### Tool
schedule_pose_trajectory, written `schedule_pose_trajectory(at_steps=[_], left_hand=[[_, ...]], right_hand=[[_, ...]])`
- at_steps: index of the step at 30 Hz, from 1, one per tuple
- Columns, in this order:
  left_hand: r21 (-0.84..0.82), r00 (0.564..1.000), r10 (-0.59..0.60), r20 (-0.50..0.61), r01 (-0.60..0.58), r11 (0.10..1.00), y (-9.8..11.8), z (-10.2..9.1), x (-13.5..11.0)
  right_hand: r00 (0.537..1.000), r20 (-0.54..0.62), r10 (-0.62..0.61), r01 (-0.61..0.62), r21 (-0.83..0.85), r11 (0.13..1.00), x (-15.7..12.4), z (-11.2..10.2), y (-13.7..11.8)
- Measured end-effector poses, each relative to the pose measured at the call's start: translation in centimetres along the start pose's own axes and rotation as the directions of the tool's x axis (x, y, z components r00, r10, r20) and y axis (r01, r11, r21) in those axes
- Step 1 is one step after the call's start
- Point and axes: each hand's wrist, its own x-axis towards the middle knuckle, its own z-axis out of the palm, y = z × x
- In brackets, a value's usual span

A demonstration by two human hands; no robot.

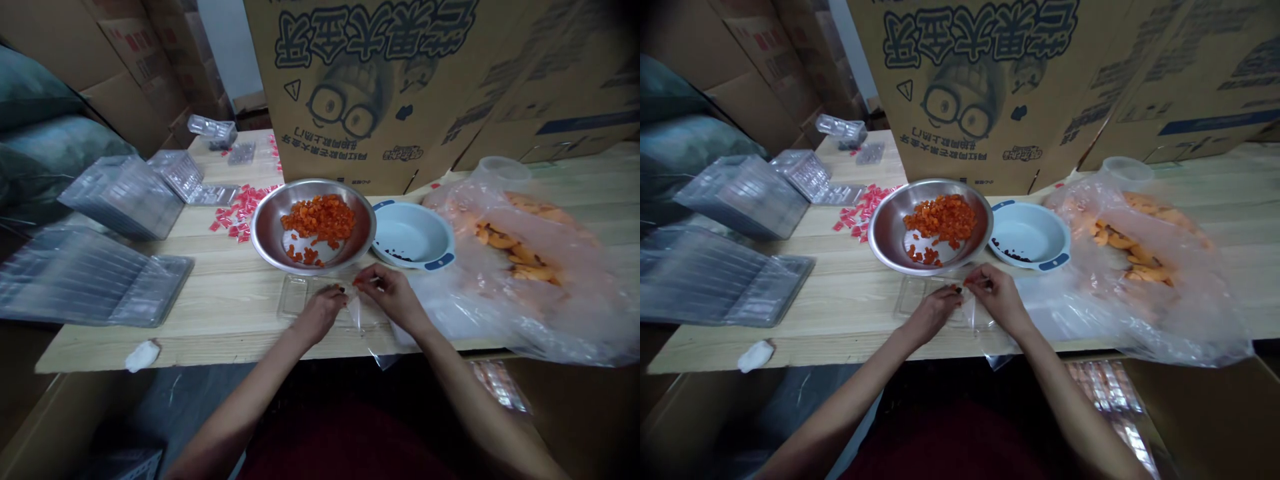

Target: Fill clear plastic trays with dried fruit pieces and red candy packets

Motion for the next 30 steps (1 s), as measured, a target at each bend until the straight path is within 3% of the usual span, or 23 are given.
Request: schedule_pose_trajectory(at_steps=[4,7,9,13,17,22,26,28,30], left_hand=[[-0.117,0.983,-0.067,-0.170,0.047,0.992,-0.1,-1.1,-1.4],[-0.171,0.934,-0.182,-0.309,0.133,0.976,0.2,-1.6,-3.6],[-0.151,0.925,-0.188,-0.330,0.145,0.978,0.7,-1.0,-5.2],[-0.017,0.939,-0.122,-0.320,0.123,0.992,2.1,1.5,-6.8],[0.171,0.973,-0.085,-0.215,0.123,0.978,3.7,3.7,-5.5],[0.279,0.996,-0.041,-0.074,0.060,0.958,5.4,6.5,-2.3],[0.387,1.000,-0.005,0.005,0.003,0.922,6.6,9.2,-0.8],[0.383,1.000,0.011,0.009,-0.013,0.923,6.8,9.0,-1.0],[0.331,0.998,-0.008,-0.056,0.026,0.943,6.6,7.5,-1.9]], right_hand=[[0.999,0.044,0.007,-0.005,-0.033,0.999,-4.4,3.0,1.5],[0.999,0.026,-0.040,0.041,-0.052,0.998,-4.8,5.5,2.1],[0.999,-0.024,-0.026,0.026,-0.019,0.999,-4.3,6.1,2.5],[0.980,-0.168,0.108,-0.083,0.153,0.985,-3.3,4.1,3.8],[0.917,-0.327,0.227,-0.150,0.244,0.958,-4.5,1.0,5.6],[0.878,-0.370,0.304,-0.199,0.296,0.934,-7.1,0.0,7.6],[0.859,-0.381,0.342,-0.213,0.343,0.915,-7.6,-0.3,9.6],[0.863,-0.376,0.338,-0.208,0.347,0.915,-7.6,-0.8,10.1],[0.866,-0.370,0.337,-0.205,0.353,0.913,-7.6,-1.0,9.8]])
